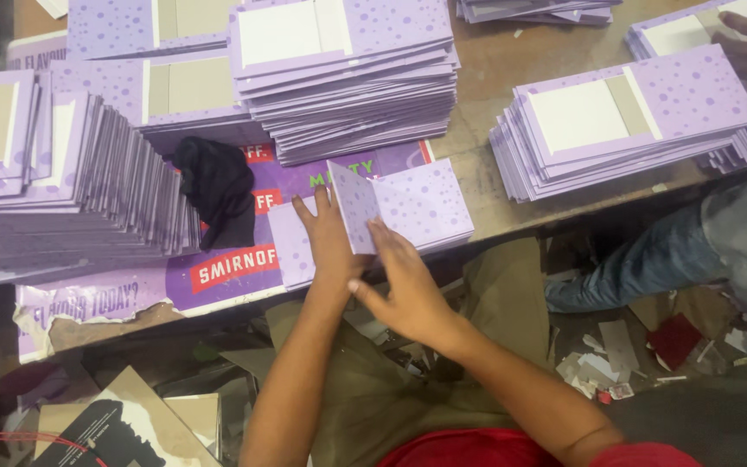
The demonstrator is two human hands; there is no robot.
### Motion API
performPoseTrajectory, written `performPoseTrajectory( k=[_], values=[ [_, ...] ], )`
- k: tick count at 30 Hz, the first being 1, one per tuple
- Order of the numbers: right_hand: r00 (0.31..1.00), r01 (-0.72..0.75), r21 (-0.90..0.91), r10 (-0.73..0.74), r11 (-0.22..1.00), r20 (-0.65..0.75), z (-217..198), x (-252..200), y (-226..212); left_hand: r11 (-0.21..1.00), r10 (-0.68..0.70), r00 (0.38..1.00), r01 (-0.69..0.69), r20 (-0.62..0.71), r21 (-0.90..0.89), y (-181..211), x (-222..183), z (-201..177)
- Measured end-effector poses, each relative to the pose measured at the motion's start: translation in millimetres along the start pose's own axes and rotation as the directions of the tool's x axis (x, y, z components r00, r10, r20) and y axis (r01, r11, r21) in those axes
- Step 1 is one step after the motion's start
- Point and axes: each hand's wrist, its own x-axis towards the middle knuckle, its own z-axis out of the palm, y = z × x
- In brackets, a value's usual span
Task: The person folds purple paper cards in half and stacks them on a table. They repeatedly pick up a card, fold it, and place it on a growing pile while another person works nearby.
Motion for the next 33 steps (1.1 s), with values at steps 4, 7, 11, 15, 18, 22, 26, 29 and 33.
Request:
performPoseTrajectory(
  k=[4, 7, 11, 15, 18, 22, 26, 29, 33],
  values=[
    [0.893, -0.396, 0.371, 0.446, 0.84, -0.057, -4, 8, 36, 0.992, -0.12, 0.99, 0.117, -0.069, -0.05, 14, 2, 2],
    [0.823, -0.417, 0.699, 0.568, 0.581, 0.019, -13, 13, 50, 0.992, -0.122, 0.989, 0.118, -0.079, -0.049, 18, 5, -4],
    [0.655, -0.749, 0.052, 0.725, 0.661, 0.214, -21, 10, 34, 0.995, -0.091, 0.995, 0.09, -0.045, -0.037, 18, 5, -8],
    [0.988, 0.124, -0.152, -0.136, 0.981, -0.072, -17, 3, 0, 0.998, -0.045, 0.997, 0.047, 0.063, -0.034, 8, -1, -9],
    [0.988, -0.005, 0.016, 0.007, 1.0, -0.157, -16, 7, -9, 0.998, -0.054, 0.995, 0.053, 0.089, 0.013, 8, 1, -5],
    [0.787, -0.617, 0.074, 0.616, 0.784, 0.027, -14, 12, 6, 0.988, -0.127, 0.992, 0.125, -0.021, -0.093, 17, 6, -1],
    [0.851, -0.357, 0.706, 0.525, 0.612, -0.026, -5, 9, 35, 0.986, -0.141, 0.99, 0.14, -0.006, -0.088, 19, 7, -9],
    [0.773, -0.398, 0.843, 0.628, 0.361, 0.096, 0, 4, 51, 0.991, -0.117, 0.991, 0.113, -0.06, -0.072, 19, 7, -25],
    [0.832, -0.361, 0.9, 0.521, 0.246, 0.191, -9, -4, 54, 0.991, -0.079, 0.983, 0.058, -0.169, -0.123, 18, 2, -65]
  ],
)
